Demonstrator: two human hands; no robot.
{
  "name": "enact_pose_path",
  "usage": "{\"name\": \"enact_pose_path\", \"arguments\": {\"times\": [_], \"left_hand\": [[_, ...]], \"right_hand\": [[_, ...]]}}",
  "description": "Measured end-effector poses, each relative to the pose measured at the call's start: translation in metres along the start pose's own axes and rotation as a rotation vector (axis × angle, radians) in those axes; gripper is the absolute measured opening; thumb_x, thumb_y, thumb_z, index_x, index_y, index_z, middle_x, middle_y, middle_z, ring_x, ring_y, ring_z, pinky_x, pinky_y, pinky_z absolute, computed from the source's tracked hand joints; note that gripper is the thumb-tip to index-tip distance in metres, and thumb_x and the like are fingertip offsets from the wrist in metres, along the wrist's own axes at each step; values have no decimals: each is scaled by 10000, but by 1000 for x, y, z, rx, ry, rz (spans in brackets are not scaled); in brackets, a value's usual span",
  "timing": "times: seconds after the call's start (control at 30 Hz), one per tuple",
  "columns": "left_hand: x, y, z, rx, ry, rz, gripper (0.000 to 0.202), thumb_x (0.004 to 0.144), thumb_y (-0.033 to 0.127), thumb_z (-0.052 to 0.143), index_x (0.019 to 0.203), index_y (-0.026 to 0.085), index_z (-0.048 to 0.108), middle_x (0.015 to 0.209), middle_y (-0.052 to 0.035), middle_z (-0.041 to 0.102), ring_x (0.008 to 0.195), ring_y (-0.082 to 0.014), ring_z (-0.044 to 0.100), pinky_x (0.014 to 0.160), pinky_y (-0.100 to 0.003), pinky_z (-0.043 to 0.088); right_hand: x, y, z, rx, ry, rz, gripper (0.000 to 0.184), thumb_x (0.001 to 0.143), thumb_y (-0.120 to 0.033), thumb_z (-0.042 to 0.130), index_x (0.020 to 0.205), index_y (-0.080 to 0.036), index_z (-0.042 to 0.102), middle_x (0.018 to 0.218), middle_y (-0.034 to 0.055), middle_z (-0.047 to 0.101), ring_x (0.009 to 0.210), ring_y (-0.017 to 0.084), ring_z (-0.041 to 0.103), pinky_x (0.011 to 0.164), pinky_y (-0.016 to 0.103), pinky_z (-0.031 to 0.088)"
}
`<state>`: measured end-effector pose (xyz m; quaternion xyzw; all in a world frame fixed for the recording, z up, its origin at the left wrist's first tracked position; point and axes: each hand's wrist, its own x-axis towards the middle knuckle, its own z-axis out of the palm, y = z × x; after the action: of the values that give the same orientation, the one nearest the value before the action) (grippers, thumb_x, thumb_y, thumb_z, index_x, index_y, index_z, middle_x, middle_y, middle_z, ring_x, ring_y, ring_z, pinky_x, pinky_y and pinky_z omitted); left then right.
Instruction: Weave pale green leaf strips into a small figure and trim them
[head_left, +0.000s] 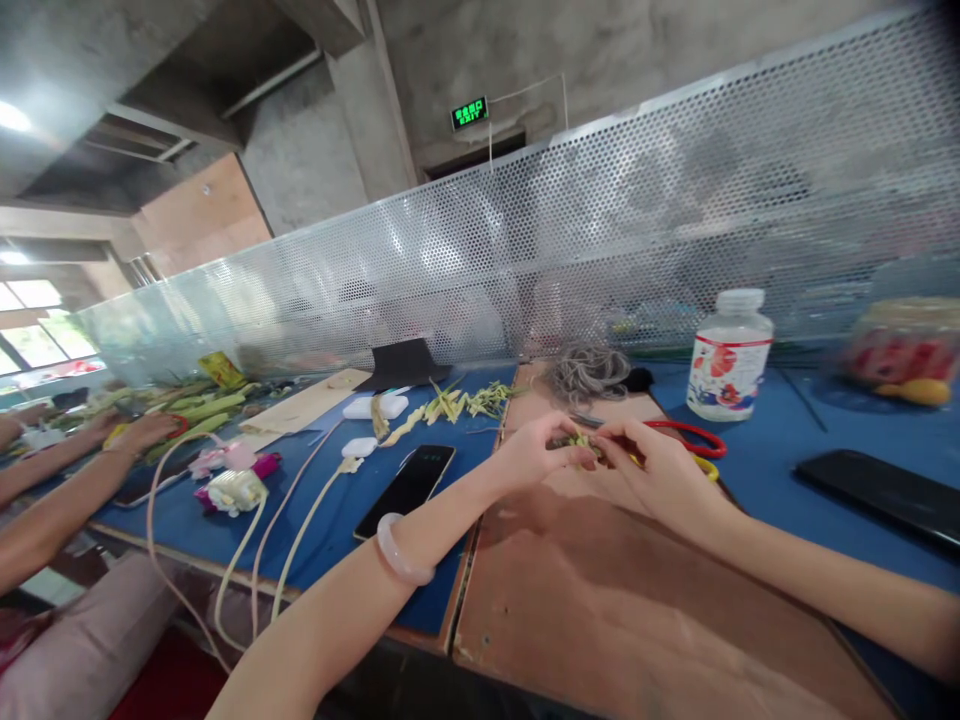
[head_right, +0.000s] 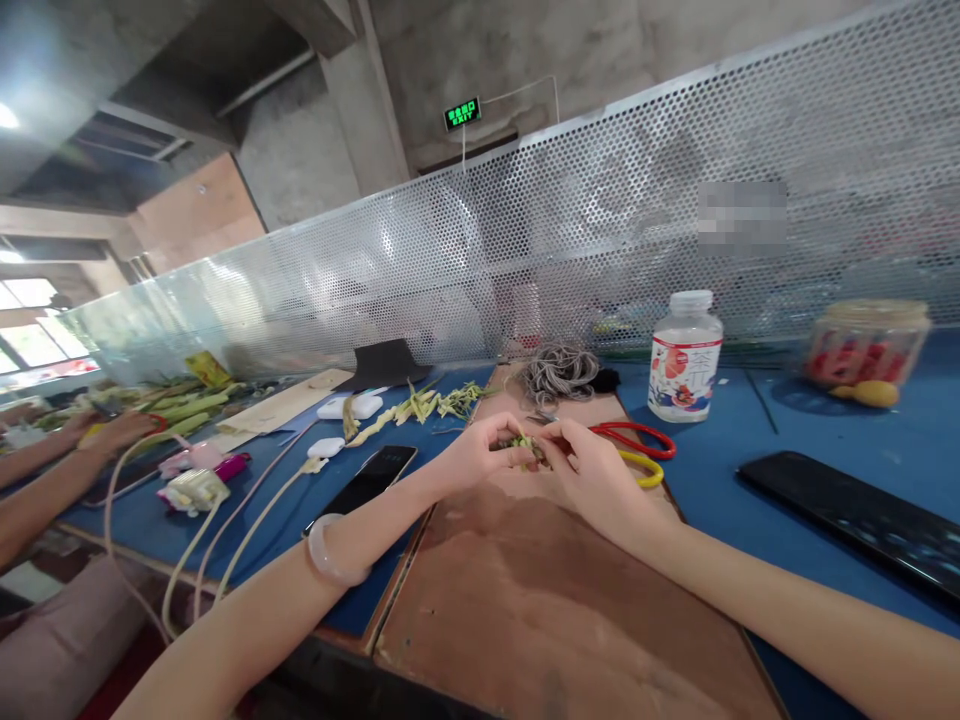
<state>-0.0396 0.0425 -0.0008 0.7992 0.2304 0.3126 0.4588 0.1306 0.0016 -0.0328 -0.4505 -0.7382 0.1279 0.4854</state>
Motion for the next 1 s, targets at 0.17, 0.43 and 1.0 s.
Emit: {"name": "enact_pose_path", "arguments": {"times": [0.17,0.43,1.0], "left_hand": [[2,-4,0,131,66,50,294,710,318,637,908,139,513,927,-79,591,903,-184,571,831,-337,413],[-1,0,-2,254,30,195,247,737,274,609,938,155,530,918,-56,572,874,-160,561,812,-309,428],[-12,-1,4,213,35,204,243,747,298,559,930,140,577,948,-53,570,899,-162,541,851,-279,410]], "right_hand": [[2,-3,-1,76,-33,101,209,840,-362,432,851,-189,549,756,25,636,656,150,578,592,268,441],[11,-8,-11,381,-224,253,302,771,-447,518,693,-157,554,624,-2,566,567,109,515,576,248,420],[7,61,7,921,-385,610,115,688,-355,645,639,-258,681,620,95,577,523,153,548,485,257,475]]}}
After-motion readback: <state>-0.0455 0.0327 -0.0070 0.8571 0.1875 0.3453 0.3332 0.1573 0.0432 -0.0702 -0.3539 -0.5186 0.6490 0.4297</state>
